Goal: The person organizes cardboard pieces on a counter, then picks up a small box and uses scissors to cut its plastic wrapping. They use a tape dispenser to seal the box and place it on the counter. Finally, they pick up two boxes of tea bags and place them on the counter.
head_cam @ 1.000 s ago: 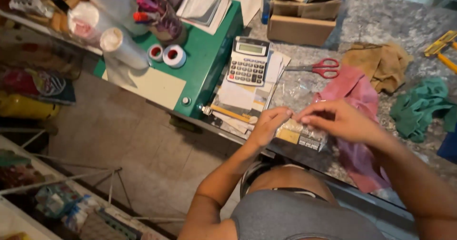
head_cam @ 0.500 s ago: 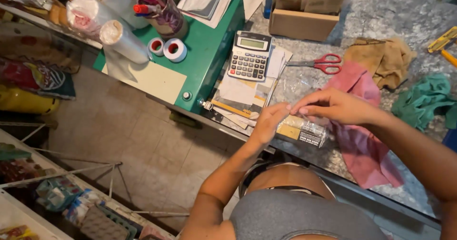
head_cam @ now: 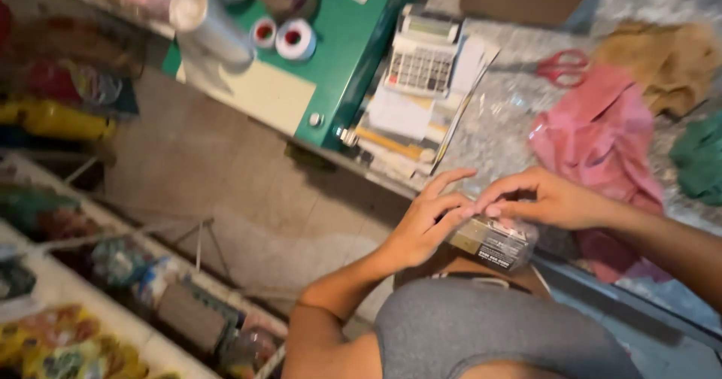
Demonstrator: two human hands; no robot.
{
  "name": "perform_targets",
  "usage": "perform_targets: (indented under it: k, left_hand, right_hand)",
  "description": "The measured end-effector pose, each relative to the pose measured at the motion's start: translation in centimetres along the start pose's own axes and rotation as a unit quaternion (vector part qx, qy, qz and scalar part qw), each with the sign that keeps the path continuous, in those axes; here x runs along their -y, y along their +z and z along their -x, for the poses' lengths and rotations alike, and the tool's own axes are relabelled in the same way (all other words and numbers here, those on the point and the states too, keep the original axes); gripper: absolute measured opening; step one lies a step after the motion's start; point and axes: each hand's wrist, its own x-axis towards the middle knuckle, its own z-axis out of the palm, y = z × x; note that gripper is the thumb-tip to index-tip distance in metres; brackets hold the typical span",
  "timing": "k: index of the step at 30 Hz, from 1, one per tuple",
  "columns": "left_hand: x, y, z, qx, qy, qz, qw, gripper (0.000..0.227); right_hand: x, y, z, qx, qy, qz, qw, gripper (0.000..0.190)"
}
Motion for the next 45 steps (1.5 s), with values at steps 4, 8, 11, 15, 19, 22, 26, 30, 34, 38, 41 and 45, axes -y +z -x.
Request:
perform_targets:
  k: [4,8,11,15,19,22,26,30,34,38,41,45]
  left_hand:
    - [1.0,0.5,3.0,-0.013,0.005,0.037,0.999,0.030]
    - [1.1,1.1,4.5,-0.086,0.020,0.039,0.995,0.030]
    - [2.1,2.4,5.2,-0.113,0.032,0.055,0.992,0.031]
    - [3.7,2.8,4.9,-0.146,0.053,0.049,0.987,0.035]
    - [4.8,2.6,3.4,-0.169,0.072,0.036,0.982,0.033]
    - [5.2,2.3,2.0,-0.160,0.076,0.036,0.984,0.036]
    - [5.2,1.7,0.7,-0.137,0.077,0.059,0.986,0.043]
    - [5.9,2.0,0.1,-0.121,0.091,0.049,0.987,0.037]
    - [6.0,2.0,-0.3,-0.127,0.092,0.058,0.986,0.039]
    - [6.4,2.1,-0.4,-0.131,0.089,0.070,0.985,0.041]
    - [6.8,2.2,-0.4,-0.136,0.091,0.076,0.984,0.037]
    - [6.6,2.3,-0.2,-0.130,0.078,0.052,0.987,0.032]
  right_hand:
    - [0.4,1.9,-0.8,0.054,-0.029,-0.058,0.996,0.027]
    - [0.0,3.0,-1.4,0.051,-0.005,-0.057,0.997,0.027]
    - [0.5,3.6,-1.5,0.034,-0.014,-0.030,0.999,0.025]
    - [0.1,4.1,-1.7,0.010,-0.003,-0.029,1.000,0.028]
    - [0.1,3.8,-1.3,-0.047,-0.023,0.053,0.997,0.035]
    - [0.9,3.4,-1.1,-0.088,-0.044,0.106,0.989,0.038]
    - [1.3,3.2,-1.0,-0.107,-0.071,0.167,0.977,0.037]
    - [0.8,3.2,-1.4,-0.109,-0.096,0.180,0.973,0.029]
    - [1.0,3.0,-1.6,-0.124,-0.112,0.221,0.961,0.030]
    - [0.8,3.6,-1.6,-0.165,-0.033,0.225,0.960,0.035]
    - [1.3,3.7,-1.5,-0.189,-0.002,0.209,0.960,0.039]
    - [1.4,3.3,-2.1,-0.160,0.123,0.194,0.960,0.052]
